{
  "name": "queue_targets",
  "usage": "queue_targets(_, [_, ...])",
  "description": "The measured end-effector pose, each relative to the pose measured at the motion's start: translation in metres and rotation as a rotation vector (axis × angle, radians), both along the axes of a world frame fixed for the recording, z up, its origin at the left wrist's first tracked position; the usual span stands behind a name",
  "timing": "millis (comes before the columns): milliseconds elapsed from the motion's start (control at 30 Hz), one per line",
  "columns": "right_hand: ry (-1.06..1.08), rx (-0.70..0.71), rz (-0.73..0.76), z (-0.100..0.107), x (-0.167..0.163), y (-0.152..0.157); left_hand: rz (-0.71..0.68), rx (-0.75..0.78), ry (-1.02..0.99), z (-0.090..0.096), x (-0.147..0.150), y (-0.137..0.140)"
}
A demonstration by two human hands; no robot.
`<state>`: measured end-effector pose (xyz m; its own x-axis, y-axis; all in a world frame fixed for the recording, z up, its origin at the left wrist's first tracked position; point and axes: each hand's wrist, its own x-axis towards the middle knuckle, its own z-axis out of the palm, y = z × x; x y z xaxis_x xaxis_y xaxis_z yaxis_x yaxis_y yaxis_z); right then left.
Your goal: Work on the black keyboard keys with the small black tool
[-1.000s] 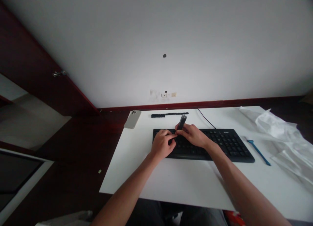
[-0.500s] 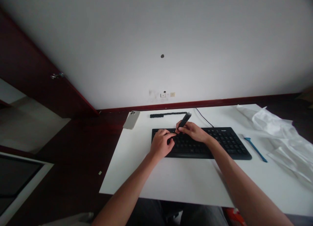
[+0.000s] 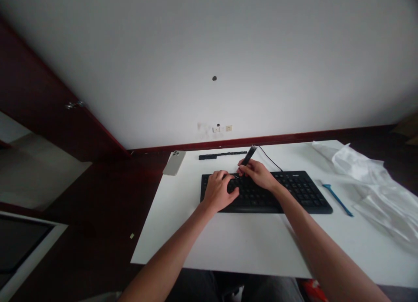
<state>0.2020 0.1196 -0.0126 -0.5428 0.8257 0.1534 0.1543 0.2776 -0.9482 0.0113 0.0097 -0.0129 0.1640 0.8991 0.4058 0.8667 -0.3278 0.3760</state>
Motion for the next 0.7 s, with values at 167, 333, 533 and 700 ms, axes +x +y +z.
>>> queue_targets(167, [-0.033,0.006,0.036,0.0033,0.0012,-0.0034,-0.002,-0.022,-0.046,-0.0035,0.0033,-0.0005])
queue_targets(333, [-0.036,0.004,0.061,0.003,0.0002,-0.0043,-0.023,-0.043,-0.1,-0.0045,0.004,-0.0007])
queue_targets(533, [-0.054,0.001,0.048,0.0062,-0.0003,-0.0056,-0.035,-0.057,-0.116,-0.004,0.0038,-0.0007])
queue_targets(700, [-0.069,0.017,0.075,0.0066,0.0007,-0.0058,-0.049,-0.097,-0.148,-0.0021,0.0016,-0.0006])
